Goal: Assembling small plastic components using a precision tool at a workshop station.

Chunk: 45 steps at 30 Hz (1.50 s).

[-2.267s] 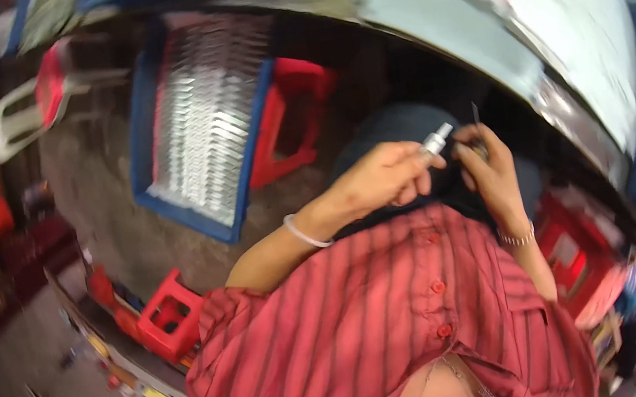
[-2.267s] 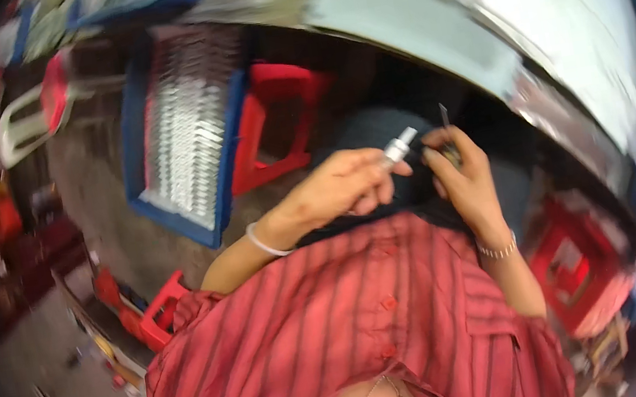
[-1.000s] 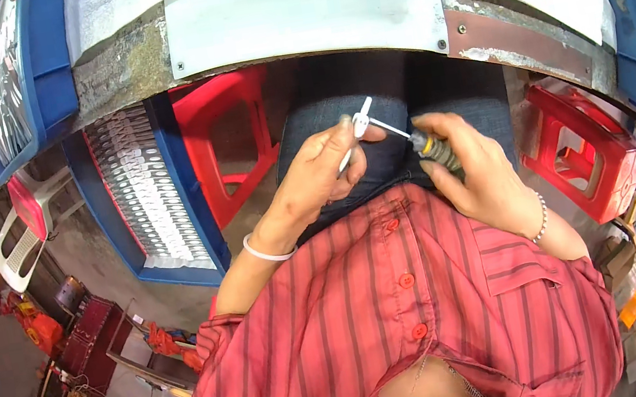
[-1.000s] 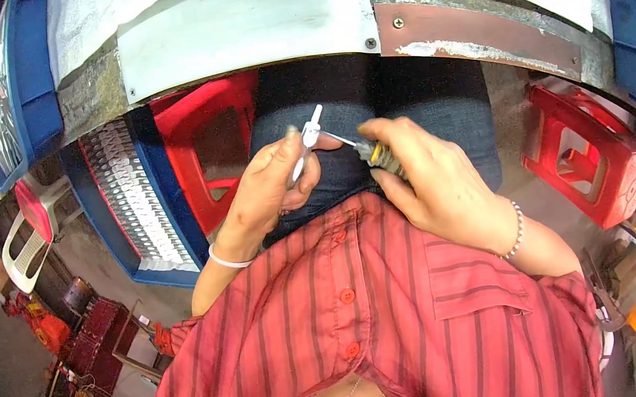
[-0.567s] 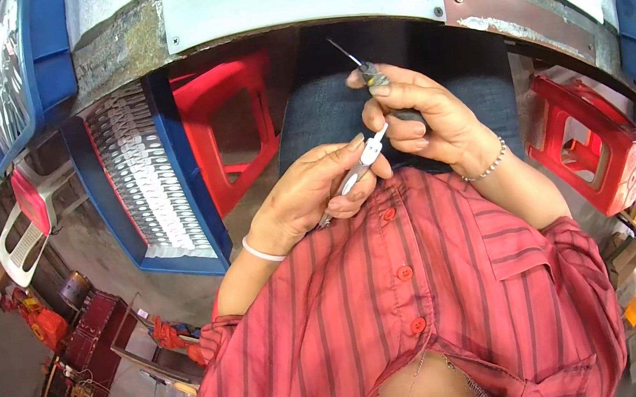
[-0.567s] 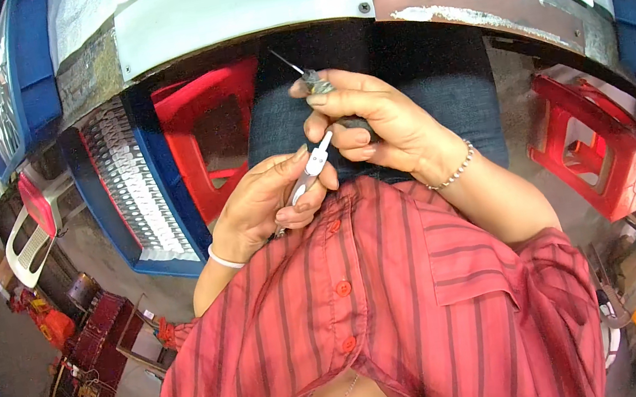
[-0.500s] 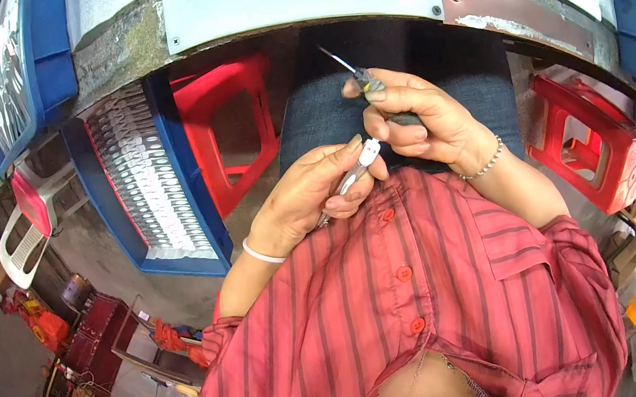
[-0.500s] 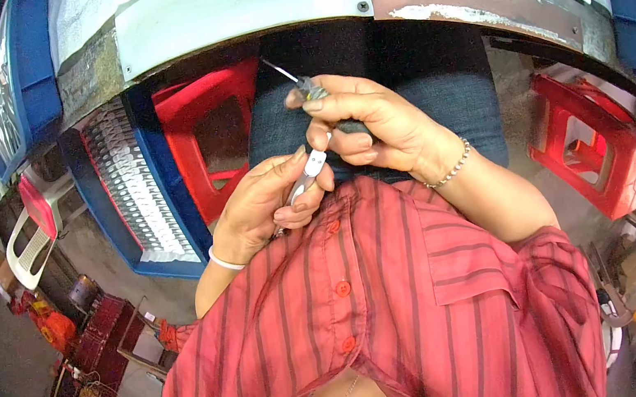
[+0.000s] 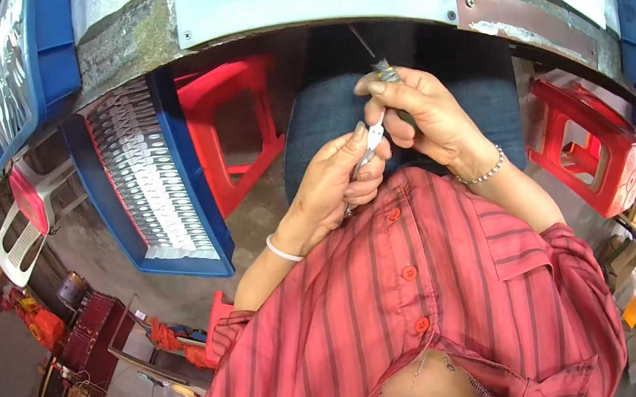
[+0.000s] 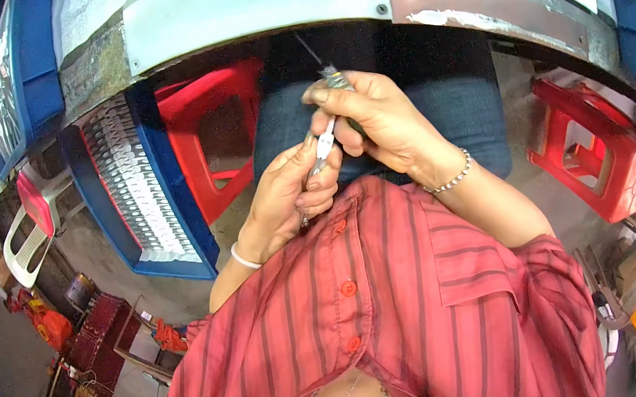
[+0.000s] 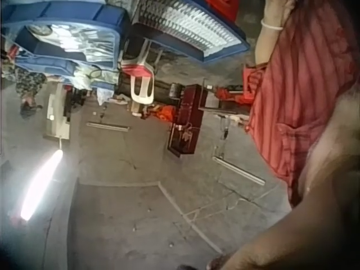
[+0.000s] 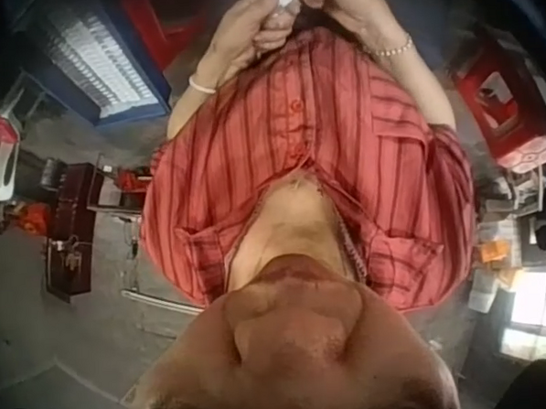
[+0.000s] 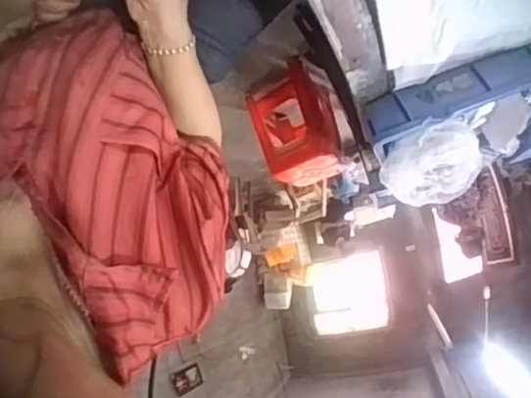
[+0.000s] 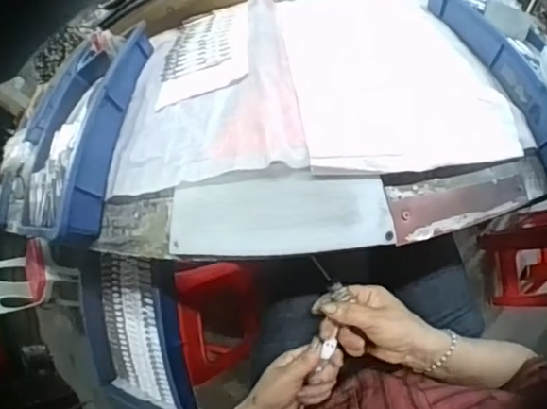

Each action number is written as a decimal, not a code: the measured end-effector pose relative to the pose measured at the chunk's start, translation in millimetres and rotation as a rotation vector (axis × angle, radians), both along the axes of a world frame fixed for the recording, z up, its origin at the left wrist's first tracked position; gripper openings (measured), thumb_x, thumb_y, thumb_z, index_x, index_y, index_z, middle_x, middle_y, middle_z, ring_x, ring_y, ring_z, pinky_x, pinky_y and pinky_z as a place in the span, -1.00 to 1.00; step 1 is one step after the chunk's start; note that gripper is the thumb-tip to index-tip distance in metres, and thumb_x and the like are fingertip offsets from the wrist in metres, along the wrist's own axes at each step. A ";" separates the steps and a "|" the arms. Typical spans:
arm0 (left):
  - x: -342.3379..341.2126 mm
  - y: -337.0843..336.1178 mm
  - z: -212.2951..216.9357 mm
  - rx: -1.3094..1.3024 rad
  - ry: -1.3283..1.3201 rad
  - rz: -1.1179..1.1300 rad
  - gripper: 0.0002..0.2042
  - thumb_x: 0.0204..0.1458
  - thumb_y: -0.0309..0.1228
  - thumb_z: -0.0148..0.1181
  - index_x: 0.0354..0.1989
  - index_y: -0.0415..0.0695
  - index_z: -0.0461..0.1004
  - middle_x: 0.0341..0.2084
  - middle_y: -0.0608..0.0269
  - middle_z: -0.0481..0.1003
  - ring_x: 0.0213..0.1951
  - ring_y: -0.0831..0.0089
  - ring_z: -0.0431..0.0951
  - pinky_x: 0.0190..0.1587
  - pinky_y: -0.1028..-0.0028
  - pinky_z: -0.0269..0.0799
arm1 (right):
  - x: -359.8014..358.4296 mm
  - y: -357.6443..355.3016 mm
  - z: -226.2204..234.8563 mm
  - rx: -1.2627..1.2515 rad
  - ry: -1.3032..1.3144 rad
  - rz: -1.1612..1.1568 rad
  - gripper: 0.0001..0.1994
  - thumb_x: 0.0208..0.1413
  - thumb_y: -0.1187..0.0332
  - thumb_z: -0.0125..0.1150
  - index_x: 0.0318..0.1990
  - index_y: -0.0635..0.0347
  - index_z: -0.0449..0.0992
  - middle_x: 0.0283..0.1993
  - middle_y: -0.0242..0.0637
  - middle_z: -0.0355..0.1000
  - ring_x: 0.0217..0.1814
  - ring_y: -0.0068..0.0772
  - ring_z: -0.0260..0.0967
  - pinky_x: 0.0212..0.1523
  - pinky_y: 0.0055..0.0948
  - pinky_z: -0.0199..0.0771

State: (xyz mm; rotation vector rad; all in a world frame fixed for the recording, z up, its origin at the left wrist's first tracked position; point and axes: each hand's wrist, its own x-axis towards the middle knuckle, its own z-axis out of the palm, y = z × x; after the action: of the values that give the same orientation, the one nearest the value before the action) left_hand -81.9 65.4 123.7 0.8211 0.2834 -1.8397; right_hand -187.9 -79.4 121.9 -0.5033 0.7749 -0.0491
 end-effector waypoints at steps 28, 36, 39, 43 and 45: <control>11.8 -16.8 -11.7 -0.048 -0.325 -0.052 -0.75 0.27 -0.33 -0.05 -0.04 -0.22 0.43 -0.64 0.40 0.34 -0.74 0.76 0.10 -0.72 0.68 -0.08 | -47.3 -11.4 68.9 -1.475 0.096 0.610 -0.62 -0.09 0.63 0.20 -0.03 0.28 0.40 -0.23 -0.09 0.38 -0.25 -0.08 0.41 -0.26 -0.31 0.43; 7.1 -18.3 -14.3 -0.030 -0.393 -0.070 -0.75 0.27 -0.33 -0.05 -0.03 -0.20 0.44 -0.65 0.45 0.29 -0.73 0.78 0.05 -0.70 0.68 -0.13 | -44.6 -11.7 64.1 -1.507 0.103 0.605 -0.65 -0.06 0.56 0.21 -0.04 0.25 0.41 -0.27 -0.14 0.35 -0.28 -0.09 0.40 -0.30 -0.26 0.46; 2.5 -17.4 -14.8 -0.024 -0.442 -0.079 -0.76 0.27 -0.34 -0.06 -0.03 -0.18 0.44 -0.65 0.46 0.28 -0.71 0.79 0.06 -0.69 0.69 -0.10 | -45.4 -11.9 64.3 -1.511 0.114 0.615 -0.65 -0.05 0.55 0.21 -0.04 0.25 0.41 -0.26 -0.14 0.35 -0.27 -0.09 0.40 -0.30 -0.26 0.46; -4.5 -19.1 -17.5 -0.044 -0.663 -0.138 -0.78 0.28 -0.33 -0.08 -0.06 -0.15 0.44 -0.65 0.47 0.29 -0.68 0.79 0.10 -0.66 0.71 -0.05 | -47.8 -13.3 66.2 -1.462 0.131 0.652 -0.59 -0.09 0.65 0.20 -0.01 0.29 0.40 -0.19 -0.09 0.38 -0.21 -0.07 0.41 -0.23 -0.29 0.45; -6.3 -18.6 -19.4 -0.055 -0.769 -0.175 -0.78 0.28 -0.32 -0.08 -0.07 -0.14 0.44 -0.64 0.48 0.29 -0.68 0.79 0.11 -0.66 0.71 -0.04 | -48.3 -13.5 65.5 -1.438 0.133 0.660 -0.61 -0.07 0.64 0.18 -0.01 0.29 0.41 -0.20 -0.08 0.38 -0.19 -0.06 0.40 -0.22 -0.31 0.44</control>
State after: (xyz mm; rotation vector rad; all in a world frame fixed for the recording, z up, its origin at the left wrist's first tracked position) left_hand -88.3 46.8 104.3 1.4702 -0.3365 -1.5404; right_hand -236.2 -92.8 187.4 -2.1219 0.5632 0.0535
